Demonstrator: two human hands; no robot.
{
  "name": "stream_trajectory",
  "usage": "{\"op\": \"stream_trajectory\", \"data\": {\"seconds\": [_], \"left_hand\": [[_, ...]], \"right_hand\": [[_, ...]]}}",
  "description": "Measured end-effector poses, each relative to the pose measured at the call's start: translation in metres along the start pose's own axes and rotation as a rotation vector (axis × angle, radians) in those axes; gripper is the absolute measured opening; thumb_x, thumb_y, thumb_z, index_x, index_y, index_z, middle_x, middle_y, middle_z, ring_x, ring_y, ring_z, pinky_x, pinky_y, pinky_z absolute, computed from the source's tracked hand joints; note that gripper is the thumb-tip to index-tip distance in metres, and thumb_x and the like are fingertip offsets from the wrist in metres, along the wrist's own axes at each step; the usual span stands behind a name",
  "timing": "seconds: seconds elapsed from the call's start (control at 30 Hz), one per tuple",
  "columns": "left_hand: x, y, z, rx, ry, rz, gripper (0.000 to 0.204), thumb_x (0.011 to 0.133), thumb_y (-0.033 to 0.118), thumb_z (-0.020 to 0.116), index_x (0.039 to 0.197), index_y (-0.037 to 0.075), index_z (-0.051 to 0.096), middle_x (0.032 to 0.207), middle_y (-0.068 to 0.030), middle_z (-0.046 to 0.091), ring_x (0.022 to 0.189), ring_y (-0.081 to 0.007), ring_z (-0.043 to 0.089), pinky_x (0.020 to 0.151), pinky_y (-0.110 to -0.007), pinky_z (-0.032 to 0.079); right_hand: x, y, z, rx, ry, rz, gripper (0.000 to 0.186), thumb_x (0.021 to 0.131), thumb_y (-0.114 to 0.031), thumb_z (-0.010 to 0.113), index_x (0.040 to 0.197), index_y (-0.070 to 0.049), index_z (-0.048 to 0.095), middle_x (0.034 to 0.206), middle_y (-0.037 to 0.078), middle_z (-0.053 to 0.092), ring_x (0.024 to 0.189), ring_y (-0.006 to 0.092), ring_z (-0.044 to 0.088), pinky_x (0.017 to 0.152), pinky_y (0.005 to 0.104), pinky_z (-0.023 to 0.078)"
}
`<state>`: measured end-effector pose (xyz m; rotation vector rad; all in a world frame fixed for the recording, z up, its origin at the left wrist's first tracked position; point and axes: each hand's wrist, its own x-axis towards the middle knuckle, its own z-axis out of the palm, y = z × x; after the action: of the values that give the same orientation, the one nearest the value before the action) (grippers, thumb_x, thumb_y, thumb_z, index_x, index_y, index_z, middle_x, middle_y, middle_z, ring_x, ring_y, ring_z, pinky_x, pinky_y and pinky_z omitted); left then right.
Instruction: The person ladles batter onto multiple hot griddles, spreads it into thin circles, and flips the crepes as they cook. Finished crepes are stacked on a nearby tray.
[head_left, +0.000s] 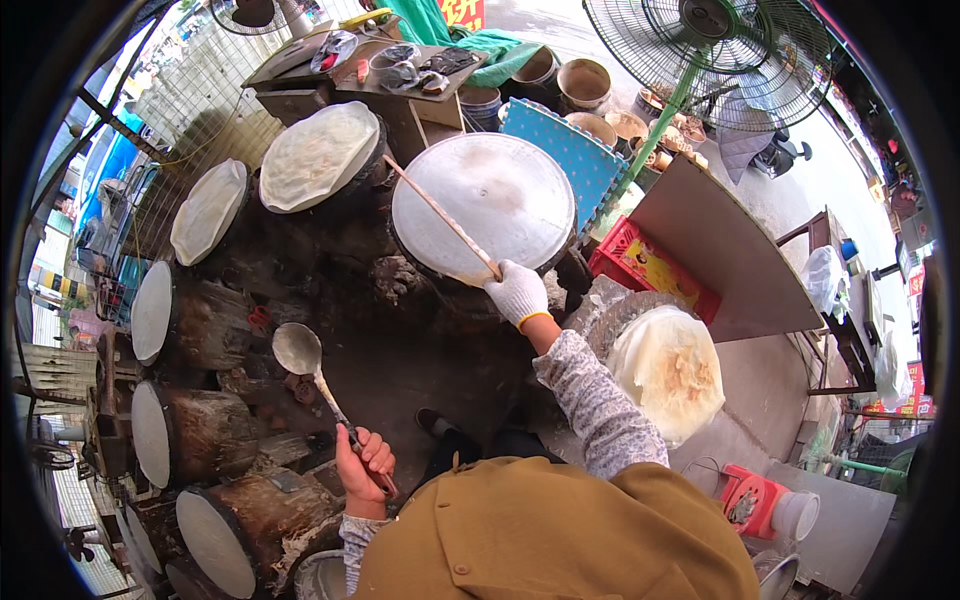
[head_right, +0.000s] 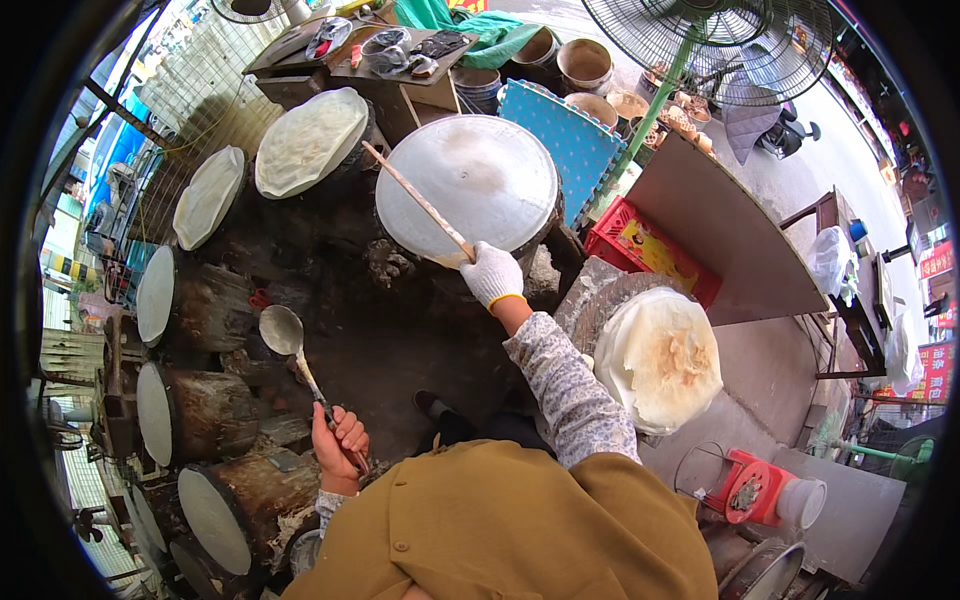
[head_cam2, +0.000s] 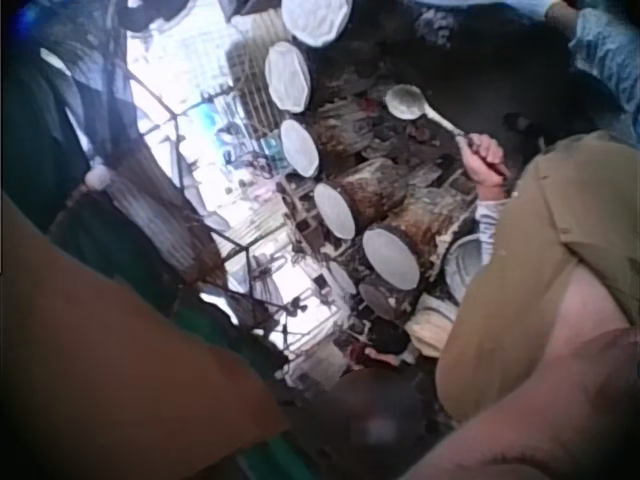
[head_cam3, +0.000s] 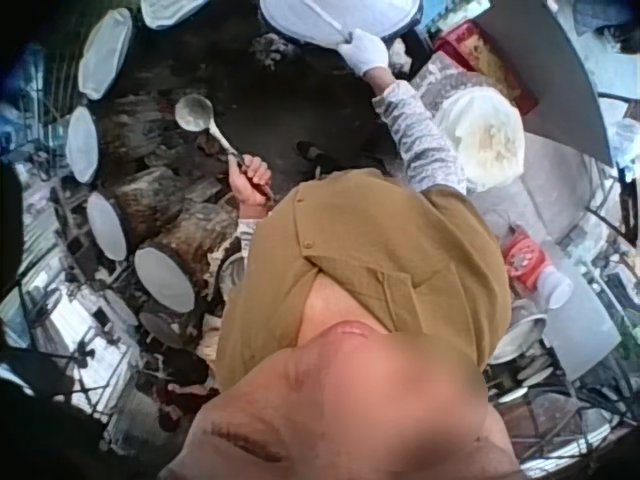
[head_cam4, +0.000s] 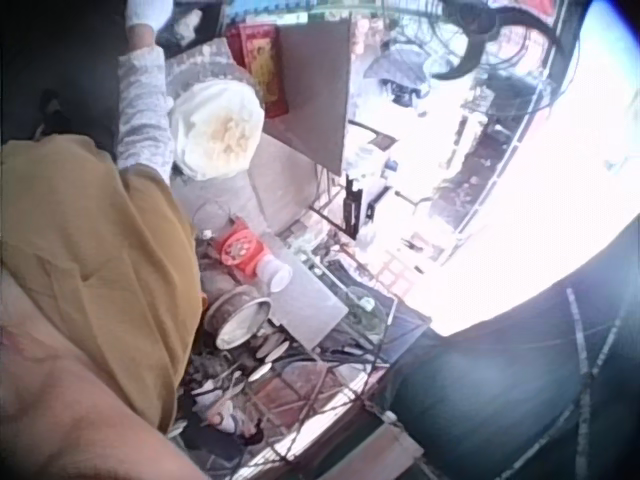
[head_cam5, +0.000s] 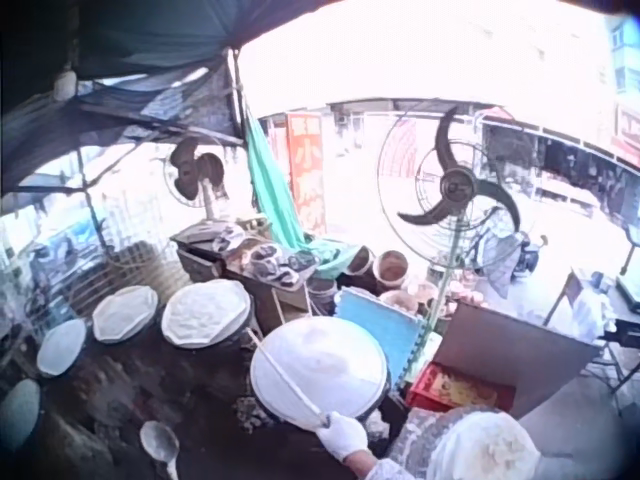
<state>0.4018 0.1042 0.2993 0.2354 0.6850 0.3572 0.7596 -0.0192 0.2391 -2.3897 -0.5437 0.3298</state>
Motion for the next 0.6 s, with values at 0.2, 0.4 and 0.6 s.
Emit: {"op": "stream_trajectory", "data": {"seconds": [0.2, 0.4, 0.6], "left_hand": [[0.005, -0.004, 0.004, -0.01, -0.032, 0.009, 0.046, 0.103, 0.049, 0.039, 0.078, 0.01, 0.046, 0.056, 0.0027, 0.035, 0.043, -0.0095, 0.036, 0.041, -0.026, 0.035], [0.014, -0.015, 0.016, 0.05, -0.032, -0.025, 0.046, 0.103, 0.049, 0.039, 0.077, 0.011, 0.046, 0.055, 0.0036, 0.033, 0.042, -0.009, 0.034, 0.04, -0.025, 0.034], [0.022, -0.031, 0.025, 0.093, -0.035, -0.069, 0.049, 0.101, 0.053, 0.039, 0.074, 0.013, 0.046, 0.053, 0.0036, 0.033, 0.041, -0.0099, 0.034, 0.039, -0.026, 0.032]], "right_hand": [[-0.069, -0.06, -0.045, 1.408, -0.419, 0.271, 0.018, 0.084, -0.02, 0.068, 0.084, -0.005, 0.056, 0.061, 0.001, 0.049, 0.044, 0.0116, 0.044, 0.042, 0.0261, 0.034], [-0.133, -0.094, -0.134, 1.682, -0.516, 0.087, 0.033, 0.078, -0.011, 0.07, 0.104, -0.005, 0.051, 0.069, 0.001, 0.051, 0.046, 0.0092, 0.042, 0.042, 0.0235, 0.03], [-0.173, -0.122, -0.195, 1.743, -0.749, -0.59, 0.032, 0.075, -0.014, 0.08, 0.092, -0.004, 0.055, 0.079, 0.011, 0.062, 0.062, 0.0218, 0.058, 0.055, 0.0328, 0.045]]}}
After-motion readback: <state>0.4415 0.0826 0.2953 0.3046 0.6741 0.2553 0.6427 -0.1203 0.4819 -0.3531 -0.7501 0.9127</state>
